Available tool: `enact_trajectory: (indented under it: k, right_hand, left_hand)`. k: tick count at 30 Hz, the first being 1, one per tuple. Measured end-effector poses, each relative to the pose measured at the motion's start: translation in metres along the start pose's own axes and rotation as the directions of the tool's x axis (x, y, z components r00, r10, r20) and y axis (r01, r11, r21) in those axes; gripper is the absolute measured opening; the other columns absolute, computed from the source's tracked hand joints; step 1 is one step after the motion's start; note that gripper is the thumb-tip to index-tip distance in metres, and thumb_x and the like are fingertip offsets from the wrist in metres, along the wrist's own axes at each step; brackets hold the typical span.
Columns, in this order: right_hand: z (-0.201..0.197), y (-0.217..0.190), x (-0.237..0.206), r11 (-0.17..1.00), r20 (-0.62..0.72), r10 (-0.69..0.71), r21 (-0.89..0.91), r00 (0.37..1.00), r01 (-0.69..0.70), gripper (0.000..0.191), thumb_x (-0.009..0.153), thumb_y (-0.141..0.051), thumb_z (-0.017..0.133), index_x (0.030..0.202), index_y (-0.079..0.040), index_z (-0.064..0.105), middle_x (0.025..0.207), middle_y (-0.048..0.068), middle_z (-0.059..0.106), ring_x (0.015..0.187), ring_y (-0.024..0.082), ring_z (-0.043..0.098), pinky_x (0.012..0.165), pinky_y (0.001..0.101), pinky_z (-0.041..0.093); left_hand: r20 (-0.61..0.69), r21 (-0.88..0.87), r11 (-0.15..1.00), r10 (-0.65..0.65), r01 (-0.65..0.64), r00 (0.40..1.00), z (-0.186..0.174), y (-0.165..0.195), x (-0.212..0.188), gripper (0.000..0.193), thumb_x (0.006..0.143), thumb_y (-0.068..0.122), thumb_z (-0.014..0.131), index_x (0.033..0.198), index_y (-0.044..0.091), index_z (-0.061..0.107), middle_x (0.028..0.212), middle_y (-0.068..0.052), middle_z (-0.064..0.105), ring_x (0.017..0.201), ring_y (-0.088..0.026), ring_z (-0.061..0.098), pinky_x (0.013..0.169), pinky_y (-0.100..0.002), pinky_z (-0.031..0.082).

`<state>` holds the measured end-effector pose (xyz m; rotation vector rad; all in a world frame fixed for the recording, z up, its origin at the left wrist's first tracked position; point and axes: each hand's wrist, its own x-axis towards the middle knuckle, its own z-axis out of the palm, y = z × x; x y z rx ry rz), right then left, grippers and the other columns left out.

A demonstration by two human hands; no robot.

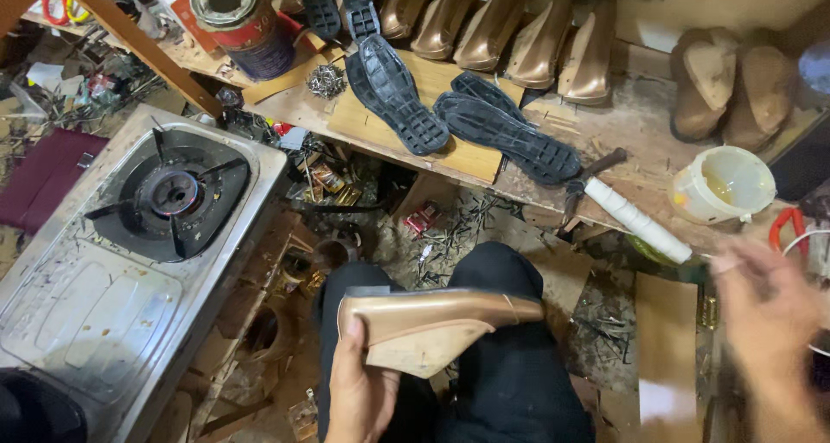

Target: The person sits on the floor and repairs a brown shoe by applying glue to the sole, attaching a black rubber sole piece, and hammering it into place. They repeat the process on the other shoe, using a small brush to apply adhesive and a hammer to secure the sole.

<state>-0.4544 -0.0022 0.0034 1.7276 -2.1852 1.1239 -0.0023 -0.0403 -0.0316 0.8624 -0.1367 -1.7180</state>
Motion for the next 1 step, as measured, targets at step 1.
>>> enact_trajectory:
  k: [1]
  right_hand:
    - [0.0049, -0.0296, -0.0145, 0.999, 0.013, -0.045, -0.002, 0.999, 0.045, 0.018, 0.107, -0.010, 0.071, 0.119, 0.003, 0.068, 0.117, 0.019, 0.070, 0.123, 0.029, 0.065, 0.108, 0.0392, 0.049]
  left_hand:
    - [-0.018, -0.046, 0.999, -0.003, 0.002, 1.000, 0.0036, -0.0027, -0.0008, 0.062, 0.094, 0.042, 0.059, 0.138, -0.001, 0.052, 0.133, -0.023, 0.063, 0.123, -0.034, 0.062, 0.105, -0.051, 0.049]
